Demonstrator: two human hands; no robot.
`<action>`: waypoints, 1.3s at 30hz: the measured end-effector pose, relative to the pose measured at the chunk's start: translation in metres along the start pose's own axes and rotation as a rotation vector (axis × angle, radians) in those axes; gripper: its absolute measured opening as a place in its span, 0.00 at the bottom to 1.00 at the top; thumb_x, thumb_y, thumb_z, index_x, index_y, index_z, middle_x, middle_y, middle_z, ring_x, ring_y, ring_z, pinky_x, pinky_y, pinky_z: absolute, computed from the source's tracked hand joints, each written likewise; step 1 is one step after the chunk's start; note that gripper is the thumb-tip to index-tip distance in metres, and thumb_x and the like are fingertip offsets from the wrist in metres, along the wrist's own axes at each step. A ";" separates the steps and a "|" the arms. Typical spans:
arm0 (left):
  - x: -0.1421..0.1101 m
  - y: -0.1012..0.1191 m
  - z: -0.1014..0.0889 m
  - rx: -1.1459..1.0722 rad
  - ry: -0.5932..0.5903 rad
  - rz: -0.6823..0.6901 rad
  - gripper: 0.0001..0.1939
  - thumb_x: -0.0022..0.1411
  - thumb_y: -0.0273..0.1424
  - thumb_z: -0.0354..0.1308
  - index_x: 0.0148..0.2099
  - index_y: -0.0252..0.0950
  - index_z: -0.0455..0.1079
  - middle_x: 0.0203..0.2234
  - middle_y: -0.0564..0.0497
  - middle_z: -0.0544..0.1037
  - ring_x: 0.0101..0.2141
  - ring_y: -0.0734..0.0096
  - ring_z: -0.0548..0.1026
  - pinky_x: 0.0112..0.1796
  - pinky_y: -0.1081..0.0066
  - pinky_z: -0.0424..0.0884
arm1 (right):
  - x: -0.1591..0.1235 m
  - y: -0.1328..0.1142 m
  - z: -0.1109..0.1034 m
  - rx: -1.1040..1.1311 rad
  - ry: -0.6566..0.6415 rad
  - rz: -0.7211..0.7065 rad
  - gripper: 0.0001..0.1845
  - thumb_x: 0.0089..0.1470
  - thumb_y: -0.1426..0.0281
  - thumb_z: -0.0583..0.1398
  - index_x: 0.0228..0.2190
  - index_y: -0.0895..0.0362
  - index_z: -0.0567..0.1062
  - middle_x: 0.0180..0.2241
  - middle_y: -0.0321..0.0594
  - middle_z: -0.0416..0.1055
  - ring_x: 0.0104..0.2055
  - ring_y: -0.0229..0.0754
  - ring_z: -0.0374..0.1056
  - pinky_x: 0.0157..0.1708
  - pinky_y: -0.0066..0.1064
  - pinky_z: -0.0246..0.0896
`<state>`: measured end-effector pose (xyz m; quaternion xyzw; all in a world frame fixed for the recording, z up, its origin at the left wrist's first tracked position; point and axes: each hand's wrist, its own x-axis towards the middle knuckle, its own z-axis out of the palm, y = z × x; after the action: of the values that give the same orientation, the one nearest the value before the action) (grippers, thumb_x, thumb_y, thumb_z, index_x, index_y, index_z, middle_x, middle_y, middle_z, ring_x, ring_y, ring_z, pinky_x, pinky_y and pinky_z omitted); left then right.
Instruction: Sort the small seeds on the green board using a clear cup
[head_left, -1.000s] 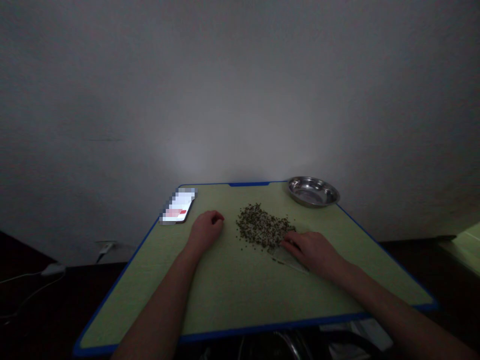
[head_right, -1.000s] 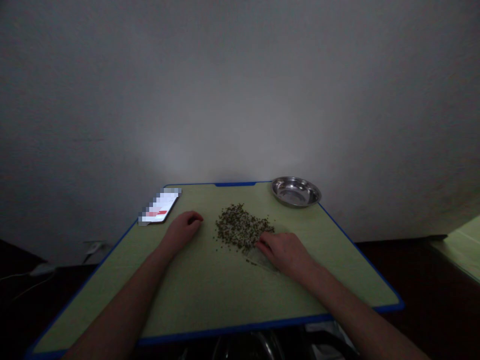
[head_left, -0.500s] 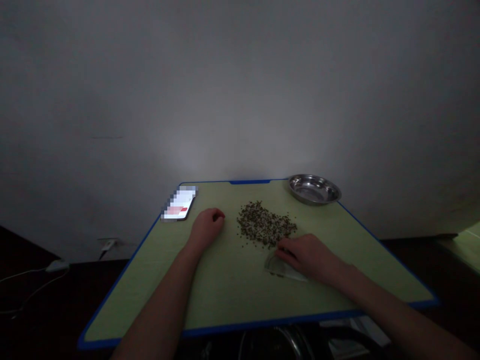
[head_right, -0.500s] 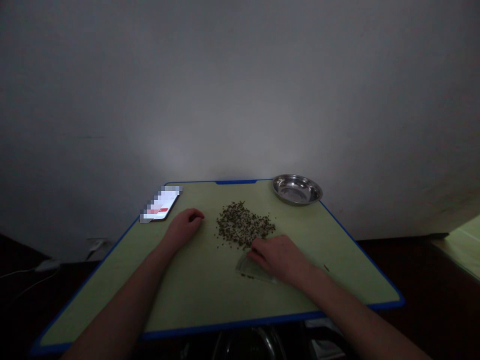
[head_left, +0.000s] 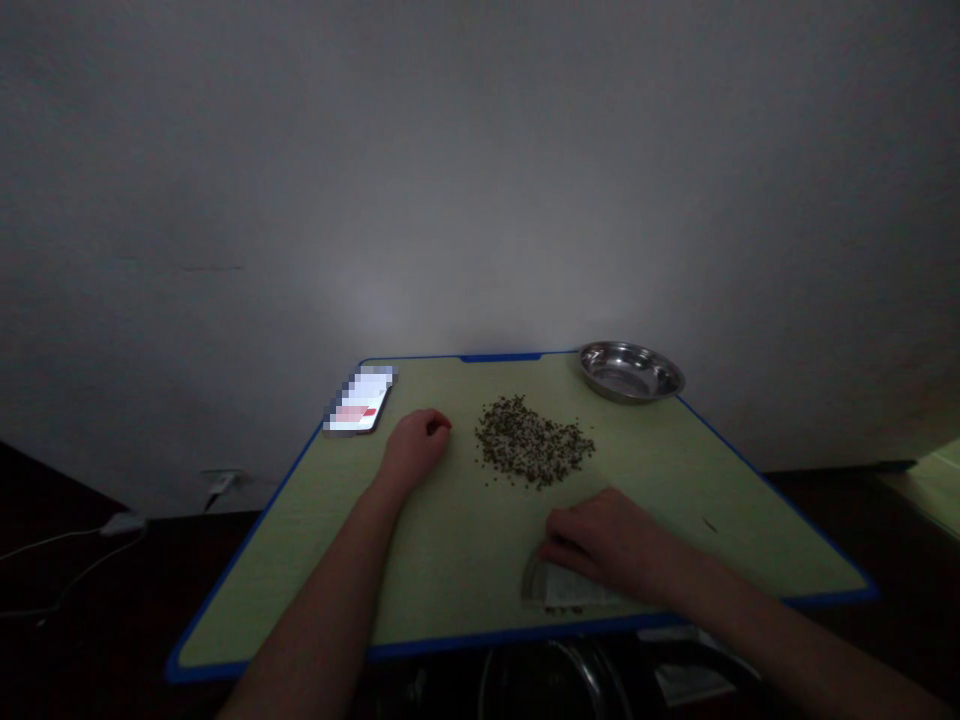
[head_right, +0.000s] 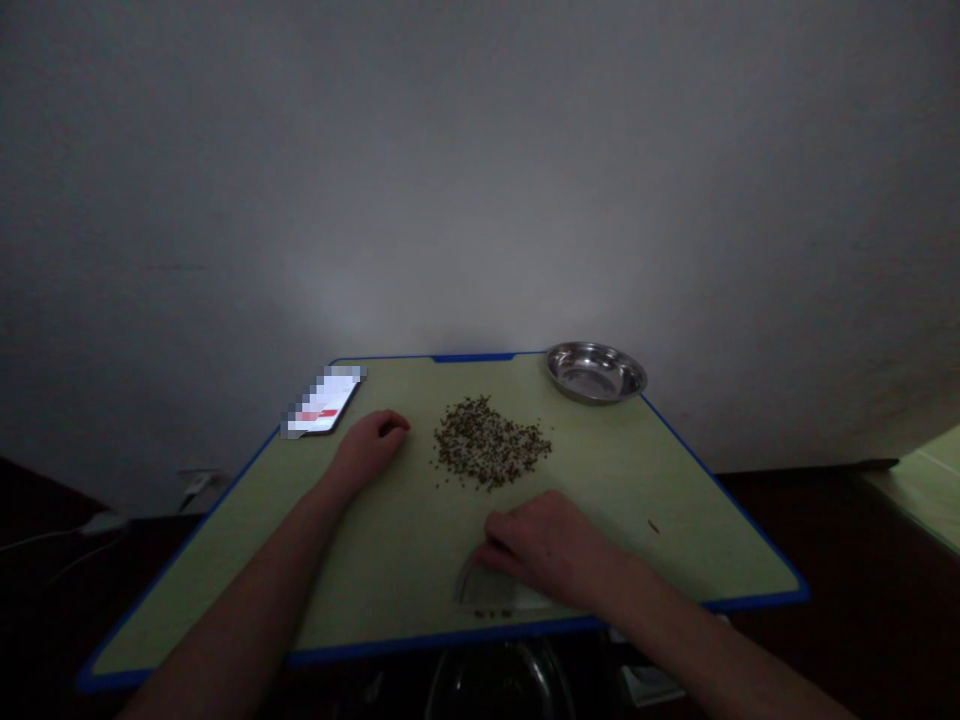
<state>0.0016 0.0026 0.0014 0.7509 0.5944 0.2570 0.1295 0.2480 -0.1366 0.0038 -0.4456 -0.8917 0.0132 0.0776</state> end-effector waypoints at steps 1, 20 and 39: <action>0.000 0.000 0.000 0.001 0.002 0.003 0.13 0.52 0.29 0.49 0.35 0.35 0.73 0.33 0.46 0.77 0.35 0.65 0.73 0.38 0.68 0.66 | -0.001 -0.001 0.000 0.003 -0.004 -0.006 0.13 0.57 0.62 0.56 0.25 0.55 0.72 0.23 0.34 0.75 0.24 0.37 0.70 0.22 0.28 0.46; 0.000 -0.001 0.001 0.008 -0.003 0.006 0.13 0.52 0.29 0.48 0.35 0.34 0.73 0.33 0.46 0.77 0.36 0.65 0.72 0.38 0.68 0.65 | -0.007 -0.003 0.000 0.082 -0.017 -0.035 0.14 0.57 0.61 0.56 0.26 0.56 0.72 0.24 0.35 0.76 0.24 0.37 0.70 0.22 0.28 0.45; 0.000 0.001 0.000 -0.007 0.001 -0.007 0.12 0.52 0.29 0.49 0.35 0.34 0.73 0.33 0.46 0.77 0.36 0.65 0.72 0.38 0.68 0.65 | -0.015 -0.013 -0.013 0.084 0.007 -0.051 0.12 0.56 0.63 0.58 0.25 0.57 0.71 0.22 0.35 0.74 0.21 0.34 0.67 0.21 0.29 0.41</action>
<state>0.0022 0.0020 0.0015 0.7483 0.5962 0.2591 0.1325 0.2485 -0.1565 0.0159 -0.4193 -0.9011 0.0472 0.0998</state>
